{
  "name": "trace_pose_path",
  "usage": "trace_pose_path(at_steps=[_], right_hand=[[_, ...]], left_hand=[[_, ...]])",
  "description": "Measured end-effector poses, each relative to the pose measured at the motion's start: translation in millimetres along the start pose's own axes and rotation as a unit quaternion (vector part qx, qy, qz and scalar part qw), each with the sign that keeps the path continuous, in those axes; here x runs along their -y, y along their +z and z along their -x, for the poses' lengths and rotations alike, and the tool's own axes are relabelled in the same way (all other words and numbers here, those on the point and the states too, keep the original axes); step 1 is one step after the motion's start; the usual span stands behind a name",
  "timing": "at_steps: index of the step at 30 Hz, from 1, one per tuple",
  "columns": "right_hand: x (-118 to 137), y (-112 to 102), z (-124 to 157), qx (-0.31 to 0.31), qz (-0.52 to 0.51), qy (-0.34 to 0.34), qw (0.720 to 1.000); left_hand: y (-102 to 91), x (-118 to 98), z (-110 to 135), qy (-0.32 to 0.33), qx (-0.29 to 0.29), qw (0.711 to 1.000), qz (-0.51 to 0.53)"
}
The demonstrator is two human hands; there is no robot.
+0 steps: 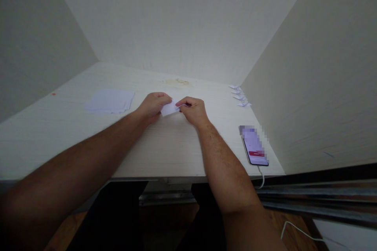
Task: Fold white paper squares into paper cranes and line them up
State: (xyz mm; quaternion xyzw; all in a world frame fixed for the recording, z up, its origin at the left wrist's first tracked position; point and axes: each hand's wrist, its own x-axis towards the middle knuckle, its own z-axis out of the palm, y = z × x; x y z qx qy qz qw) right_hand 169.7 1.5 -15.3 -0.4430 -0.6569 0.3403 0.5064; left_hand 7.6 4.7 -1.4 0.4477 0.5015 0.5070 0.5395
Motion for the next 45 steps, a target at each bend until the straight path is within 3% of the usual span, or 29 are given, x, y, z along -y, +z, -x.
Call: trace_pose_path(at_steps=[6,12,18,22,26,45], right_hand=[[2,0,0,0.004,-0.023,0.001,1.0],[5,-3,1,0.004,-0.014,0.009,1.0],[6,-4,1,0.035,-0.036,0.033,0.998],[10,-2,2,0.022,-0.086,0.073,0.993],[13,0,3,0.034,-0.061,0.117,0.991],[5,-3,-2,0.031,-0.149,0.179,0.972]], left_hand=[[-1.0,-1,-1,-0.011,0.005,1.0,0.014],[-4.2,-4,4,0.005,0.062,0.998,0.009],[-4.8,-2,3,0.017,0.043,0.998,-0.031],[-5.7,0,1,0.028,0.039,0.998,-0.046],[-6.7,1,0,0.037,0.039,0.997,-0.049],[-7.2,3,-2,0.042,0.027,0.997,-0.057]])
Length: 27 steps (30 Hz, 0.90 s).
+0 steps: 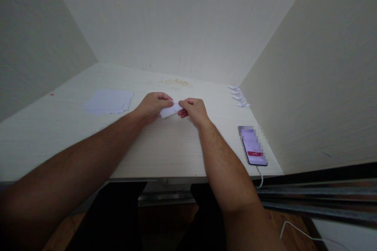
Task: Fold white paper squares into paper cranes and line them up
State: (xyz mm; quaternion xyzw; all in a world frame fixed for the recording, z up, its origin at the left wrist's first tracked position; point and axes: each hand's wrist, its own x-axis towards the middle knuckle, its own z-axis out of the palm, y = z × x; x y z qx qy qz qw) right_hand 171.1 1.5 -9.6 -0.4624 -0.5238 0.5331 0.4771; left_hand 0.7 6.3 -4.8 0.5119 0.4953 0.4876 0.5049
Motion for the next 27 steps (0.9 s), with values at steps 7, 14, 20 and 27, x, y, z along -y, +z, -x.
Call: trace_pose_path(at_steps=[7,14,20,27], right_hand=[[2.4,0.2,-0.1,-0.013,-0.009,0.018,1.0],[6.3,1.5,1.9,-0.023,-0.003,0.032,0.999],[4.0,0.7,0.9,-0.036,0.009,0.031,0.999],[7.6,2.9,3.8,-0.031,-0.008,0.038,0.999]], left_hand=[[-1.7,0.6,0.3,0.03,0.002,0.999,-0.046],[-1.9,-3.3,3.2,0.054,-0.023,0.993,-0.098],[-1.5,-4.3,5.0,0.084,-0.03,0.988,-0.127],[-3.4,-4.5,3.9,0.063,-0.01,0.987,-0.147]])
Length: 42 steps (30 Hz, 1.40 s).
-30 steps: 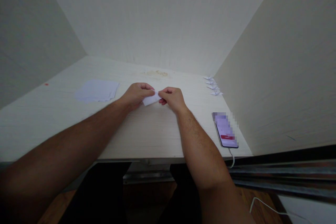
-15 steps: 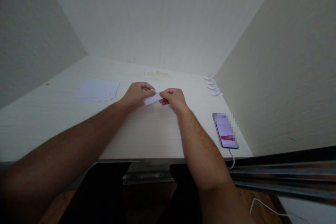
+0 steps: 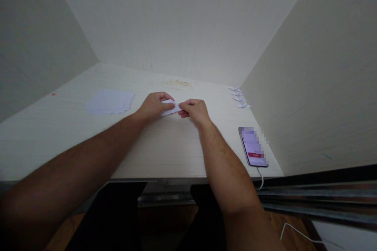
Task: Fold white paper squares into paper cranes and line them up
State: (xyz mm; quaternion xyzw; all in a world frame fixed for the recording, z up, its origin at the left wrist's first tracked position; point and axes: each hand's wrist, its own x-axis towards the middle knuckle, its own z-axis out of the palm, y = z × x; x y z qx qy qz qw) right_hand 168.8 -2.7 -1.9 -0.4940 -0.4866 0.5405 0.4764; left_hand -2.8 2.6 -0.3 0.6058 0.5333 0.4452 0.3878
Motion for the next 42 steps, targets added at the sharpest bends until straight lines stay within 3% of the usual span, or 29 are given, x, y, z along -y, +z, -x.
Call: trace_pose_path(at_steps=[5,34,42], right_hand=[[2,-1,0,-0.001,-0.003,0.034,0.999],[7,0,5,-0.004,0.029,0.038,0.999],[-7,-5,-3,0.016,0.097,-0.047,0.994]], left_hand=[[-0.8,-1,0,0.001,0.008,1.0,0.004],[-2.7,2,-3,0.007,0.03,0.999,-0.045],[-0.3,0,-1,0.013,0.046,0.999,-0.016]])
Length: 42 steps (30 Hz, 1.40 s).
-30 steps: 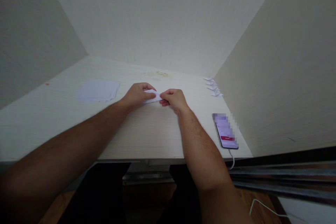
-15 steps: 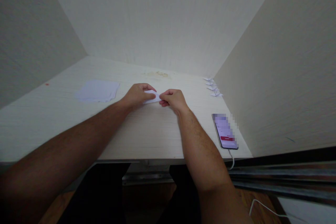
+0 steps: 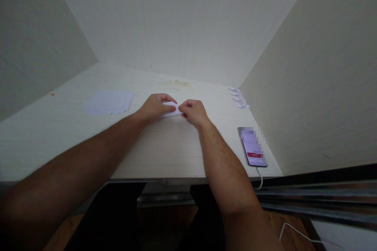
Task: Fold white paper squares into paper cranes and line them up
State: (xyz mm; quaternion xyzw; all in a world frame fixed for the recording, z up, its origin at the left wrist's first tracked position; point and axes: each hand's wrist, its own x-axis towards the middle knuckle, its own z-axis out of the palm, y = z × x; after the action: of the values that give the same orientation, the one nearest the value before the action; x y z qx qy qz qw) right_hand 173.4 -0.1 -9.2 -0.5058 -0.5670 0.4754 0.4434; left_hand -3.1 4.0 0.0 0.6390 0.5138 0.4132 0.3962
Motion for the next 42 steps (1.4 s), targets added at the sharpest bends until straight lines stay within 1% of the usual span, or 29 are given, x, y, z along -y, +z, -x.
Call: trace_pose_path(at_steps=[3,7,10,13,16,21,26,32,37,42], right_hand=[[1,-2,0,-0.008,0.029,-0.028,0.999],[6,-6,1,-0.022,0.074,-0.004,0.997],[8,-9,2,-0.01,0.085,0.011,0.996],[6,-9,3,0.009,0.072,0.001,0.997],[2,-6,3,0.01,0.053,-0.02,0.998],[0,0,2,-0.016,0.065,-0.028,0.997],[4,2,5,-0.025,0.088,-0.041,0.995],[5,4,5,-0.031,0.094,-0.054,0.994],[7,8,6,-0.033,0.107,-0.052,0.992],[5,10,4,-0.05,0.101,-0.082,0.99]], left_hand=[[0.6,-1,0,0.0,-0.008,1.0,0.009],[-0.8,-2,-1,-0.008,-0.025,1.0,0.014],[-2.7,-2,-1,-0.008,-0.029,1.0,0.008],[-3.6,-2,0,-0.011,-0.017,1.0,-0.005],[-2.2,-2,2,-0.002,-0.001,1.0,-0.012],[2.3,-5,5,0.004,0.021,0.999,-0.026],[3.4,-7,6,0.002,0.02,0.999,-0.047],[5.4,-4,4,0.013,0.034,0.999,-0.019],[7.0,-7,6,0.026,0.046,0.998,-0.027],[8.9,-8,6,0.033,0.042,0.998,-0.021]])
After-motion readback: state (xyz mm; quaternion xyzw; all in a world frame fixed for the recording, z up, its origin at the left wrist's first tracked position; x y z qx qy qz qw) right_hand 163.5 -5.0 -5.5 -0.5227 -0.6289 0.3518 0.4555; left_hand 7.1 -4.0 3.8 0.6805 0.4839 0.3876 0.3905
